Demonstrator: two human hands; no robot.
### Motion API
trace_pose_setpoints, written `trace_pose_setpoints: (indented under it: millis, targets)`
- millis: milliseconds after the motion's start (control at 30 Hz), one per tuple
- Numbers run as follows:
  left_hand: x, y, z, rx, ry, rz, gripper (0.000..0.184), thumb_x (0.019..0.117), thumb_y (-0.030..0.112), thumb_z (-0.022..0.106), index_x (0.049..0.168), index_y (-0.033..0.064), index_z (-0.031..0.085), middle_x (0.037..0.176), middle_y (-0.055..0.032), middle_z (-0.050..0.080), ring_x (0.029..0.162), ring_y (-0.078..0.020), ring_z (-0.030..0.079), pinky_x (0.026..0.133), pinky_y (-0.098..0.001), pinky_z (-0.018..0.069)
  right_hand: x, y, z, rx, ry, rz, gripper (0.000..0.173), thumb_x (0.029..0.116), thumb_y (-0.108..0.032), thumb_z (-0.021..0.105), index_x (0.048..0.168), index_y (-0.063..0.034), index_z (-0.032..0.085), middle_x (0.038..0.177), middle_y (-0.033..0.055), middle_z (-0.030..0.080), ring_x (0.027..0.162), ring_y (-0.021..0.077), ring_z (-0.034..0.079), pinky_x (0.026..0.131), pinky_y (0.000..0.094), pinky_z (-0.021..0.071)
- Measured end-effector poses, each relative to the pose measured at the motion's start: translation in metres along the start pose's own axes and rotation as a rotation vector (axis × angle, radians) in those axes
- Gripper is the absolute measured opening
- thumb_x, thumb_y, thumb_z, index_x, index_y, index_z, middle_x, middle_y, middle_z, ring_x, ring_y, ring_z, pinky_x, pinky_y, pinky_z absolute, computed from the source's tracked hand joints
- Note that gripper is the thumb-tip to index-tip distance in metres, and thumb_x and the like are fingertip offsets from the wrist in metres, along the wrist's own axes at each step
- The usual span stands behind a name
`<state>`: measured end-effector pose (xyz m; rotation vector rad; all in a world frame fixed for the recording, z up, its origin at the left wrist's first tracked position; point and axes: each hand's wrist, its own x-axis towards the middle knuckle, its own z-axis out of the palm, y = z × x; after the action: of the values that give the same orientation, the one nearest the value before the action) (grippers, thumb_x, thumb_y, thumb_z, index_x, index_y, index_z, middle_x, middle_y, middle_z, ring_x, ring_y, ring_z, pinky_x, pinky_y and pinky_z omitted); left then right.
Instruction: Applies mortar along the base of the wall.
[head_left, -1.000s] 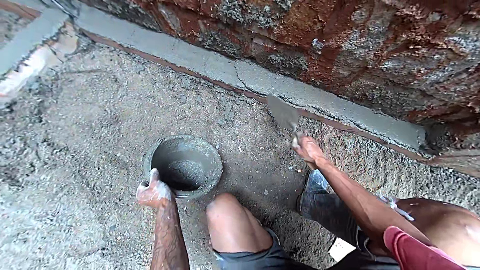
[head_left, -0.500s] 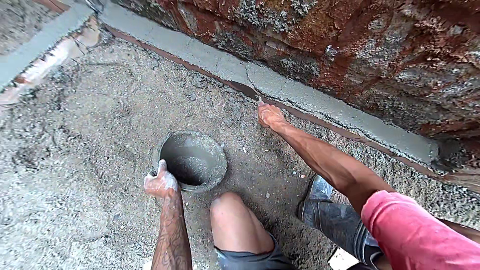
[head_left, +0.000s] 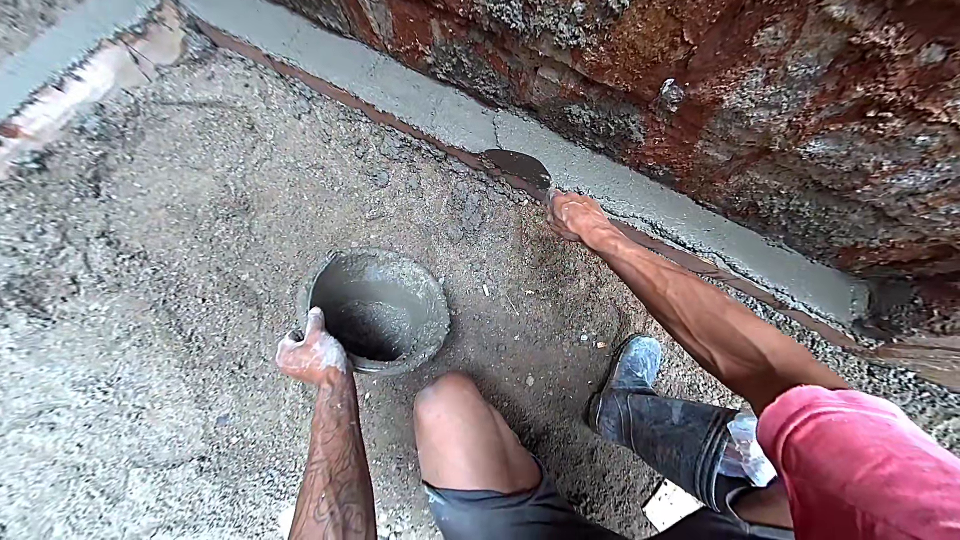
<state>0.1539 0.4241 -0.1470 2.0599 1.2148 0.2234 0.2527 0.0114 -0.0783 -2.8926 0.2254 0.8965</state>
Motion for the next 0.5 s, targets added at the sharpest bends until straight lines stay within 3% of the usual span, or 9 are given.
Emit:
trace_pose_setpoints:
  millis: [167,333,500]
  targets:
    - [0.002,-0.004,-0.003,-0.015,-0.005,0.007,0.042,0.0950,0.037,0.072,0.103,-0.0035,0.069,0.106,-0.0185,0.068,0.105,-0.0269,0.063,0.099,-0.0473,0.0443,-0.006,-0.009,-0.024,-0.125,-0.011,0.032,0.042,0.1033,-0.023,0.056,0.136,0.0038,0.052,0.127,0.0289,0.063,0.122,0.0472,0.061,0.093,0.0647,0.0499]
    - [0.002,-0.004,-0.004,0.007,-0.027,-0.002,0.046,0.0951,0.040,0.071,0.108,-0.0034,0.069,0.114,-0.0212,0.069,0.113,-0.0305,0.064,0.102,-0.0499,0.0452,-0.011,-0.017,-0.043,-0.148,-0.072,0.052,0.042,0.1040,-0.024,0.057,0.134,0.0054,0.054,0.131,0.0292,0.061,0.126,0.0470,0.058,0.097,0.0663,0.0472]
    - [0.003,-0.004,-0.003,-0.005,-0.038,-0.014,0.050,0.0951,0.042,0.071,0.113,-0.0041,0.069,0.120,-0.0233,0.068,0.121,-0.0329,0.062,0.106,-0.0510,0.0431,-0.015,0.003,-0.046,-0.167,-0.106,0.095,0.035,0.1034,-0.022,0.059,0.127,0.0037,0.059,0.130,0.0280,0.062,0.125,0.0459,0.059,0.097,0.0657,0.0478]
